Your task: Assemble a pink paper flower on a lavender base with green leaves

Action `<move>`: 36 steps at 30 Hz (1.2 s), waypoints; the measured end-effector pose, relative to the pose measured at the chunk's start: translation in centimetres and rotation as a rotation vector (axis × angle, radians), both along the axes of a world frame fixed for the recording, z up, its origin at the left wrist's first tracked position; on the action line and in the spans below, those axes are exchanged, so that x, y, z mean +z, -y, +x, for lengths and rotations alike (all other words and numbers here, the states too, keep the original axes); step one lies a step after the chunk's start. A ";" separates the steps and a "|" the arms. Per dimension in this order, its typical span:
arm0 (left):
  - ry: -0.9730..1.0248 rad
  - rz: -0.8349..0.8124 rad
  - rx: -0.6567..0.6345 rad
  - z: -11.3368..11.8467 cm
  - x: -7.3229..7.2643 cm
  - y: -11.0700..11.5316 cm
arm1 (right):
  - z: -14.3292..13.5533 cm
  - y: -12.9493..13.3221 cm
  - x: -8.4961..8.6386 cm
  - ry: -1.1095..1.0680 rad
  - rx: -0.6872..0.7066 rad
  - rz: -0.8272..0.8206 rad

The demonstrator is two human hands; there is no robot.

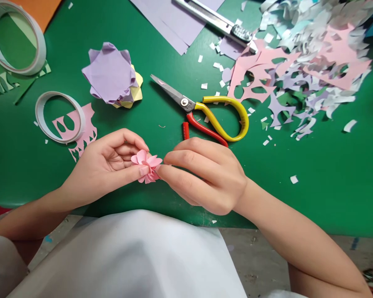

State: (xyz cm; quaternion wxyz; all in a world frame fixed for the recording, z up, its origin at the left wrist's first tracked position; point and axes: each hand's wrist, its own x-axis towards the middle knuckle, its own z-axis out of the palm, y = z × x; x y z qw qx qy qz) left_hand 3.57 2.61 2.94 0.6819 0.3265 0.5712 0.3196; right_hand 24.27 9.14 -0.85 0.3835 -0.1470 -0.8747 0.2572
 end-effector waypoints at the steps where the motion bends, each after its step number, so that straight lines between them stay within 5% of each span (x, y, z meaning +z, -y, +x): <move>1: 0.009 -0.003 0.000 0.0 0.0 0.0 | 0.0 -0.2 -0.1 -0.010 0.001 0.021; 8: -0.043 0.047 -0.002 0.0 0.0 0.2 | 0.8 -0.3 -1.1 0.024 0.077 0.072; 17: -0.081 0.150 -0.019 -0.2 -0.3 0.4 | 0.4 -0.3 -0.3 -0.035 0.099 0.072; 24: -0.133 0.128 0.005 -0.1 -0.4 0.6 | -0.1 0.8 -0.2 -0.011 0.000 -0.138; 30: -0.155 0.117 -0.039 0.0 -0.4 0.7 | -0.9 2.3 -0.5 0.000 -0.197 0.123; 36: -0.098 0.104 -0.044 -0.1 -0.3 0.6 | -0.9 1.5 0.2 0.105 -0.167 0.272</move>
